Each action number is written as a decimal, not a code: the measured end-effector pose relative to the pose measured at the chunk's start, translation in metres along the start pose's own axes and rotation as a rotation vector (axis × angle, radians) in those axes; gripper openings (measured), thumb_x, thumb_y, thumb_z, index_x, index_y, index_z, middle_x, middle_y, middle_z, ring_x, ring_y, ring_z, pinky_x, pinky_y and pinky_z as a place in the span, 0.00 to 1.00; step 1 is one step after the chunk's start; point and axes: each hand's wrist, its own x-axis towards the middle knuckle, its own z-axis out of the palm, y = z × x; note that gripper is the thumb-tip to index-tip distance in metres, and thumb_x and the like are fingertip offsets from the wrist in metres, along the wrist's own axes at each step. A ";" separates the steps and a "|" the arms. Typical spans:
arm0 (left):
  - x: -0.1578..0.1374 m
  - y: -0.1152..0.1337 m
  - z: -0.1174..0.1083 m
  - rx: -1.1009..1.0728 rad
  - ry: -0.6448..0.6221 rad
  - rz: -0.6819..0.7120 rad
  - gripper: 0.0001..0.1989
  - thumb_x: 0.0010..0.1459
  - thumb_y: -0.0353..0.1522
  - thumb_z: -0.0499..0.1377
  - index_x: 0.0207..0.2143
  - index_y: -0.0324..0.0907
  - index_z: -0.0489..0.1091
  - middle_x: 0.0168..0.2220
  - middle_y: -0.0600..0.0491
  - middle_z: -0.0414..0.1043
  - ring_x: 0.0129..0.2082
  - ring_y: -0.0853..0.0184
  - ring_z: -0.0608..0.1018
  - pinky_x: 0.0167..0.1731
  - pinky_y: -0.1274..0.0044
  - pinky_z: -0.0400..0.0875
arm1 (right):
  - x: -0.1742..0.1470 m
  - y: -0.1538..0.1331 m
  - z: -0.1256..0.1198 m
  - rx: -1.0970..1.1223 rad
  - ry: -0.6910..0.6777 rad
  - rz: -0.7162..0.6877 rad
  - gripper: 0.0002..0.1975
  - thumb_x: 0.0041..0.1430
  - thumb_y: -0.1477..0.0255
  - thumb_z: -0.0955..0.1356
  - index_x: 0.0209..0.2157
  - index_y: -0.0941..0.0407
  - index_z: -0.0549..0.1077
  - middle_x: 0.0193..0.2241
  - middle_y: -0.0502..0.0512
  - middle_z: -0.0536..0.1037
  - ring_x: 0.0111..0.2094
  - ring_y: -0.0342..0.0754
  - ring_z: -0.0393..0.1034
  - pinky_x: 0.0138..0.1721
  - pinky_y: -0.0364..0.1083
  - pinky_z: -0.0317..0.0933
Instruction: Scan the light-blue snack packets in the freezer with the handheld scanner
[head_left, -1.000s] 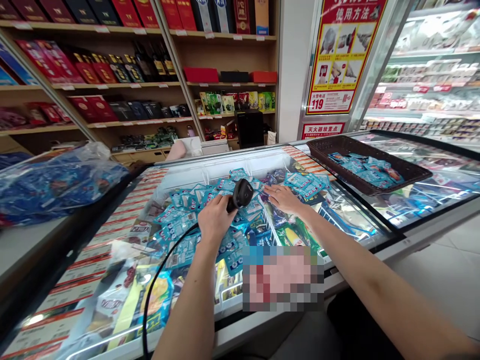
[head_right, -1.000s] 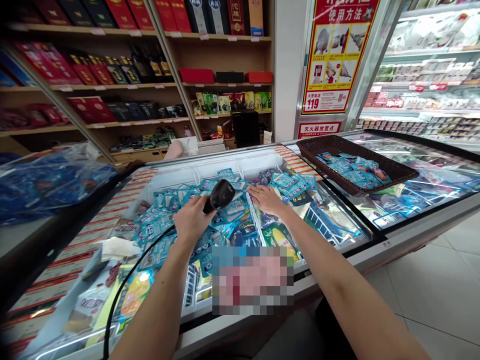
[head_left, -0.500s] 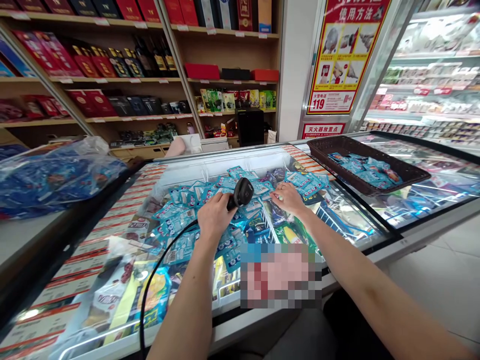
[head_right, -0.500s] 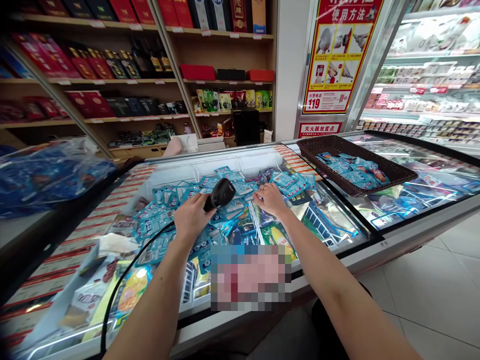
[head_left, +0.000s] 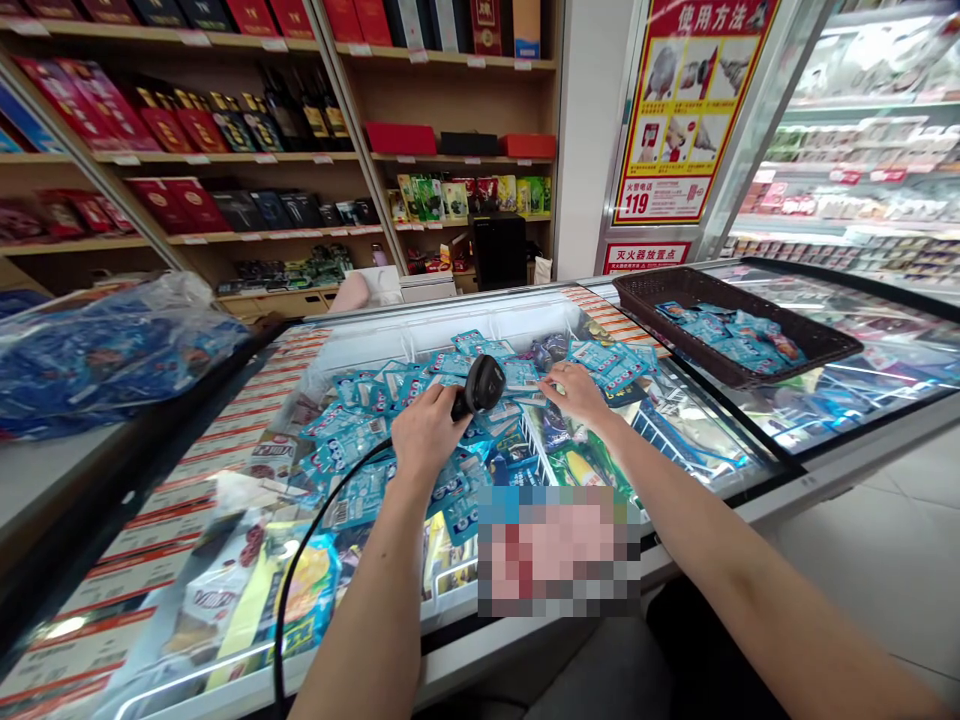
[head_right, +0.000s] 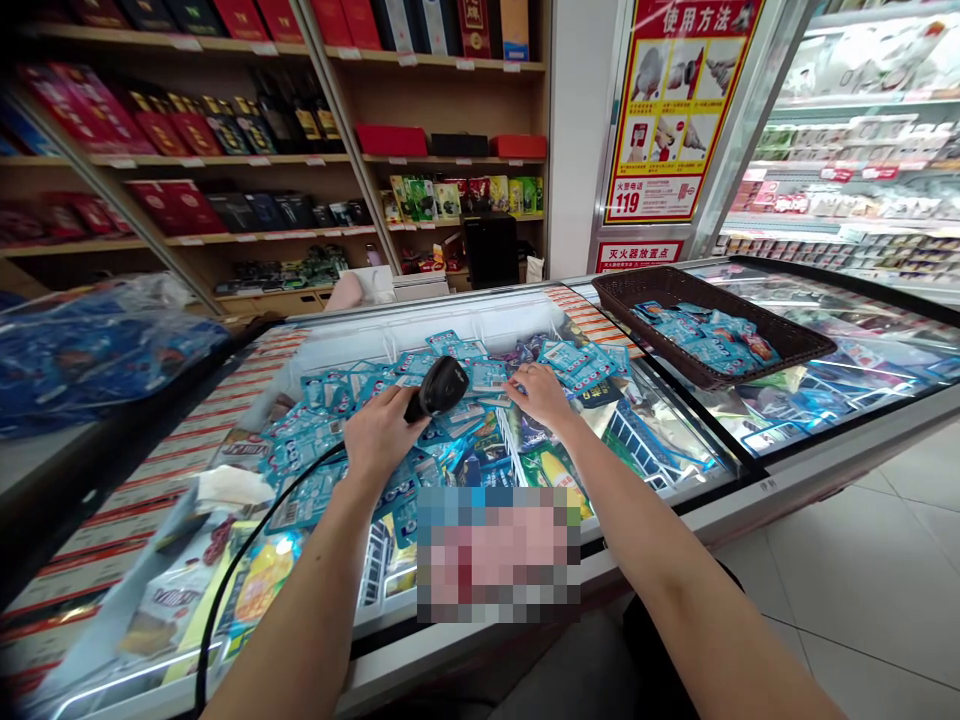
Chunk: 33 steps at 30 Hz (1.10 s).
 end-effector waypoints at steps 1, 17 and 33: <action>0.000 0.000 0.000 0.007 0.002 0.002 0.16 0.56 0.41 0.51 0.45 0.47 0.66 0.41 0.52 0.71 0.40 0.62 0.73 0.27 0.75 0.59 | 0.000 0.000 0.000 0.004 0.002 0.010 0.19 0.62 0.59 0.58 0.32 0.54 0.75 0.33 0.54 0.76 0.40 0.48 0.66 0.47 0.49 0.55; 0.000 0.003 0.000 -0.019 -0.026 0.009 0.16 0.57 0.41 0.51 0.45 0.46 0.67 0.41 0.50 0.71 0.41 0.61 0.73 0.28 0.75 0.60 | 0.001 0.006 0.007 0.159 -0.042 0.136 0.24 0.53 0.50 0.64 0.43 0.54 0.68 0.45 0.58 0.72 0.50 0.52 0.63 0.50 0.50 0.57; 0.000 0.004 -0.003 -0.012 -0.022 0.024 0.16 0.56 0.40 0.52 0.45 0.47 0.67 0.41 0.51 0.71 0.42 0.62 0.73 0.29 0.75 0.62 | 0.006 0.037 0.010 1.040 0.326 0.472 0.21 0.45 0.56 0.69 0.37 0.55 0.69 0.27 0.48 0.70 0.29 0.42 0.64 0.32 0.43 0.61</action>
